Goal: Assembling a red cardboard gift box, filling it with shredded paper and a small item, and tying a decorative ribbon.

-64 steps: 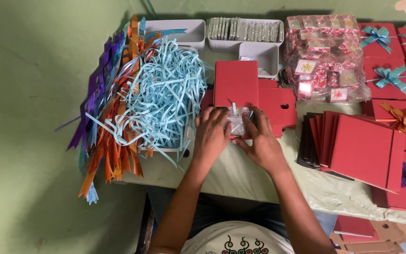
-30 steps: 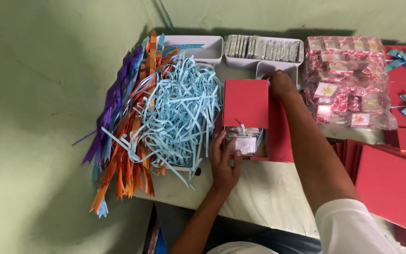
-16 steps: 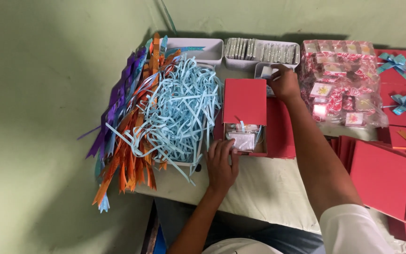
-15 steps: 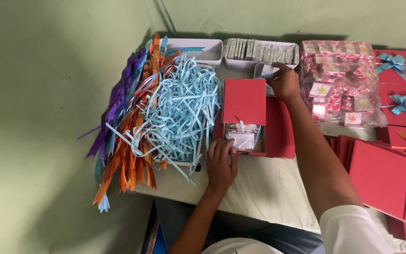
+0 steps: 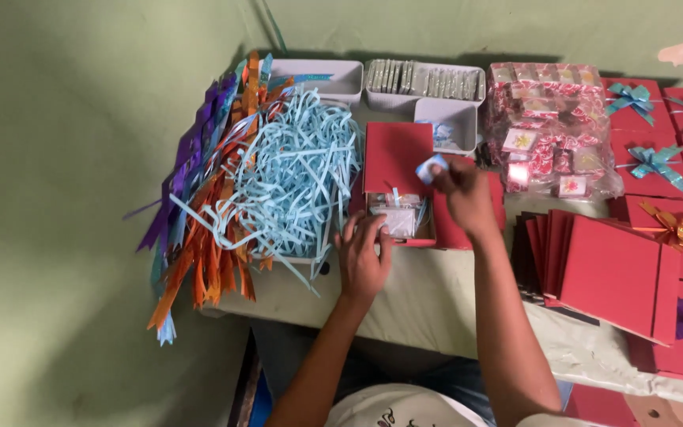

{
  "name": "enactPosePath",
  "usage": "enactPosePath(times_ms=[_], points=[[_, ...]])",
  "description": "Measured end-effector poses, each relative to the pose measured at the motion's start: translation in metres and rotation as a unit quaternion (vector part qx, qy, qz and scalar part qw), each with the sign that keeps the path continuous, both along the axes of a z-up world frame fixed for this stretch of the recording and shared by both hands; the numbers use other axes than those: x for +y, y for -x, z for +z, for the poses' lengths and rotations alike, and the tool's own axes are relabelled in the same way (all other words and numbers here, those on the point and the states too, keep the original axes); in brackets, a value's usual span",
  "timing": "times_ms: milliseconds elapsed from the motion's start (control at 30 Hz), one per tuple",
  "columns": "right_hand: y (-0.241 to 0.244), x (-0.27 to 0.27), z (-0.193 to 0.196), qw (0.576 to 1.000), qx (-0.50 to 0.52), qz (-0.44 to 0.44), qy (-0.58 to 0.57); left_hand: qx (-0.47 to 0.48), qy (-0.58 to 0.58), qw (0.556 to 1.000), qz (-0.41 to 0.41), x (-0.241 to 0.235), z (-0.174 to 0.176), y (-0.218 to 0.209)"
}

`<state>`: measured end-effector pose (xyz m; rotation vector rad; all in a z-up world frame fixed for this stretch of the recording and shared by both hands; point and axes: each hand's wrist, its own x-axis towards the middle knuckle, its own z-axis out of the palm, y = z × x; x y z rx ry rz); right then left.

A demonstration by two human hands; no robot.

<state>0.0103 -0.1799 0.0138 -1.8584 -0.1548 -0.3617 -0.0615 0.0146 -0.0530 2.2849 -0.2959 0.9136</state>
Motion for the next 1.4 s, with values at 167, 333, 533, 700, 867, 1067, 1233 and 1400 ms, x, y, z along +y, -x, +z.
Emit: enactPosePath(times_ms=[167, 333, 533, 700, 867, 1067, 1233, 1400], points=[[0.04, 0.034, -0.003, 0.999, 0.047, 0.015, 0.012, 0.004, 0.011, 1.0, -0.008, 0.0, 0.01, 0.005], [0.041, 0.051, -0.029, 0.97, 0.145, -0.096, 0.169, -0.003, 0.009, 1.0, -0.006, -0.001, 0.02, 0.006], [0.042, 0.055, -0.057, 0.937, -0.049, -0.188, 0.29, 0.01, -0.031, 0.999, -0.009, 0.002, 0.014, 0.008], [0.067, 0.051, -0.03, 0.926, -0.068, -0.123, 0.35, 0.021, -0.038, 0.995, -0.086, 0.008, 0.016, 0.003], [0.08, 0.038, -0.01, 0.923, -0.036, 0.027, 0.383, 0.04, -0.07, 0.985, -0.15, 0.02, 0.023, -0.003], [0.081, 0.026, -0.013, 0.889, 0.044, 0.07, 0.451, 0.062, -0.102, 0.972, -0.204, 0.032, 0.024, -0.007], [0.083, 0.011, -0.033, 0.891, 0.028, 0.057, 0.449, 0.052, -0.095, 0.976, -0.19, 0.031, 0.028, -0.002], [0.098, 0.011, -0.021, 0.899, 0.006, 0.022, 0.438, 0.031, -0.04, 0.984, -0.171, 0.029, 0.049, -0.006]])
